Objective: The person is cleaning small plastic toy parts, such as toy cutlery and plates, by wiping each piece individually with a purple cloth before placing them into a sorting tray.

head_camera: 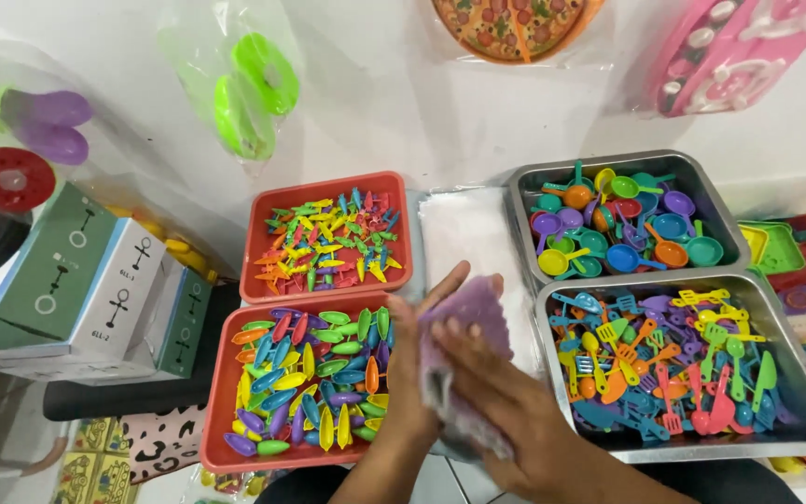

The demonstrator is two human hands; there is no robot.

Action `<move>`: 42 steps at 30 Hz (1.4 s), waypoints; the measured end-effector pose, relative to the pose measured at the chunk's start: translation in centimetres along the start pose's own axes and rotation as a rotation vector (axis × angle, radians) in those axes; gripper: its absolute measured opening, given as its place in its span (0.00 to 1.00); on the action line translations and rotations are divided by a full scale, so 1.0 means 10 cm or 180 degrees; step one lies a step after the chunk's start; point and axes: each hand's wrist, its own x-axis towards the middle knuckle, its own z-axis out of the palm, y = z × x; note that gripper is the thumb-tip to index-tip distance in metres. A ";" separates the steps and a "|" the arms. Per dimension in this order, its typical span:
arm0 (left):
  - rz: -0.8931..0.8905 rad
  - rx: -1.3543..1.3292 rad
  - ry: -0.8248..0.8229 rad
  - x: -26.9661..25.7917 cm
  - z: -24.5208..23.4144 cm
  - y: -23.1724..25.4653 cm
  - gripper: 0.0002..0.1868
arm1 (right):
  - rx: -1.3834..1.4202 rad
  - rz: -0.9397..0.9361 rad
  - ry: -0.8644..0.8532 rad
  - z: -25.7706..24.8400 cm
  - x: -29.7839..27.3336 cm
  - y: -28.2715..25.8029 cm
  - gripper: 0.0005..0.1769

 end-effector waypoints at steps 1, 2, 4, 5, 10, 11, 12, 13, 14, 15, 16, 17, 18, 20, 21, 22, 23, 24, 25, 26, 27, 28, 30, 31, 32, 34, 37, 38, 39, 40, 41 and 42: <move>0.0008 0.0001 -0.0003 0.03 -0.03 -0.01 0.54 | -0.0005 -0.0007 0.0002 -0.01 0.01 -0.01 0.41; 0.0105 -0.0338 -0.0032 0.06 -0.07 -0.01 0.54 | -0.0067 -0.0108 -0.0093 -0.02 0.02 -0.01 0.40; 0.0178 -0.0661 -0.0042 0.04 -0.09 -0.06 0.54 | -0.0099 -0.0197 -0.0183 -0.01 0.03 0.02 0.38; 0.0010 -0.0720 -0.0048 0.02 -0.05 -0.10 0.48 | -0.0410 -0.0041 -0.0042 -0.02 0.04 0.06 0.39; -0.0117 -0.0667 0.0005 0.01 0.00 -0.09 0.40 | -0.0148 0.0297 0.0440 -0.08 0.12 -0.06 0.16; -0.0110 -0.0654 0.0148 0.03 -0.01 0.02 0.44 | 0.0027 0.0158 0.0237 -0.07 0.10 -0.09 0.25; -0.0102 -0.0641 0.0290 0.04 -0.02 0.13 0.49 | 0.0202 0.0019 0.0033 -0.06 0.09 -0.11 0.35; -0.0094 -0.0631 0.0302 0.06 -0.04 0.09 0.49 | 0.0214 0.0007 0.0032 -0.04 0.07 -0.08 0.35; -0.0031 -0.0803 0.0198 0.07 -0.06 0.05 0.48 | 0.0060 0.0007 -0.0050 -0.03 0.06 -0.05 0.36; 0.0025 -0.0973 0.0091 0.09 -0.09 0.01 0.47 | -0.0094 0.0013 -0.0129 0.00 0.04 -0.03 0.37; 0.0027 -0.0962 0.0100 0.06 -0.08 -0.10 0.47 | -0.0082 0.0007 -0.0127 -0.02 0.08 -0.03 0.37; -0.0376 -0.1084 0.0346 0.04 -0.06 -0.23 0.40 | -0.0082 0.0161 0.0071 -0.05 0.10 -0.03 0.38; -0.0783 -0.1204 0.0590 0.02 -0.04 -0.36 0.35 | -0.0083 0.0315 0.0269 -0.09 0.13 -0.03 0.39; -0.0818 -0.1178 0.0683 0.02 0.01 -0.22 0.38 | 0.0003 0.0289 0.0277 -0.05 0.13 -0.02 0.37; -0.0827 -0.1130 0.0770 0.03 0.03 -0.13 0.41 | 0.0092 0.0233 0.0302 -0.04 0.15 0.00 0.35; -0.0824 -0.1136 0.0762 0.05 0.01 -0.08 0.41 | 0.0082 0.0231 0.0301 0.00 0.11 -0.01 0.35; -0.0462 -0.0941 0.0617 0.08 -0.03 -0.02 0.44 | 0.0210 0.0184 0.0173 0.04 0.08 -0.02 0.36; -0.0101 -0.0745 0.0469 0.10 -0.06 0.05 0.47 | 0.0337 0.0137 0.0045 0.09 0.06 -0.02 0.38; -0.0091 -0.0743 0.0490 0.13 -0.11 0.03 0.47 | 0.0351 0.0126 0.0031 0.09 0.05 -0.03 0.38; -0.0025 -0.1019 0.0526 0.15 -0.16 0.02 0.45 | 0.0383 0.0121 -0.0055 0.11 0.04 -0.03 0.39; 0.0040 -0.1290 0.0552 0.19 -0.21 0.01 0.42 | 0.0411 0.0118 -0.0132 0.12 0.04 -0.04 0.40; 0.0048 -0.1284 0.0564 0.13 -0.16 0.03 0.42 | 0.0422 0.0108 -0.0137 0.12 0.06 -0.01 0.40; 0.0189 -0.0816 0.0264 0.03 -0.03 0.05 0.43 | 0.0045 0.0074 -0.0037 0.09 0.09 0.04 0.39; 0.0183 -0.0826 0.0254 0.03 0.00 -0.06 0.43 | 0.0033 0.0084 -0.0037 0.07 0.12 0.04 0.39; -0.0153 -0.1306 0.0242 0.02 0.03 -0.17 0.41 | -0.0038 0.0155 0.0169 0.05 0.16 0.04 0.36; -0.0487 -0.1808 0.0236 0.00 0.07 -0.23 0.40 | -0.0115 0.0227 0.0351 0.03 0.18 0.02 0.34; -0.0183 -0.1588 0.0268 0.03 0.03 -0.08 0.40 | -0.0050 0.0196 0.0339 0.04 0.15 -0.01 0.36; 0.0126 -0.1287 0.0345 0.07 -0.03 -0.04 0.42 | 0.0085 0.0229 0.0184 0.04 0.13 -0.02 0.37; 0.0434 -0.0984 0.0430 0.10 -0.09 0.00 0.45 | 0.0228 0.0259 0.0021 0.05 0.10 -0.03 0.37; 0.0441 -0.0981 0.0441 0.14 -0.19 -0.02 0.45 | 0.0236 0.0252 0.0014 0.06 0.06 -0.03 0.37; 0.0530 -0.1725 0.0190 0.19 -0.30 -0.03 0.42 | 0.0168 0.0154 -0.0147 0.06 0.04 -0.04 0.38; 0.0620 -0.2466 -0.0073 0.23 -0.40 -0.04 0.39 | 0.0100 0.0055 -0.0307 0.07 0.02 -0.05 0.38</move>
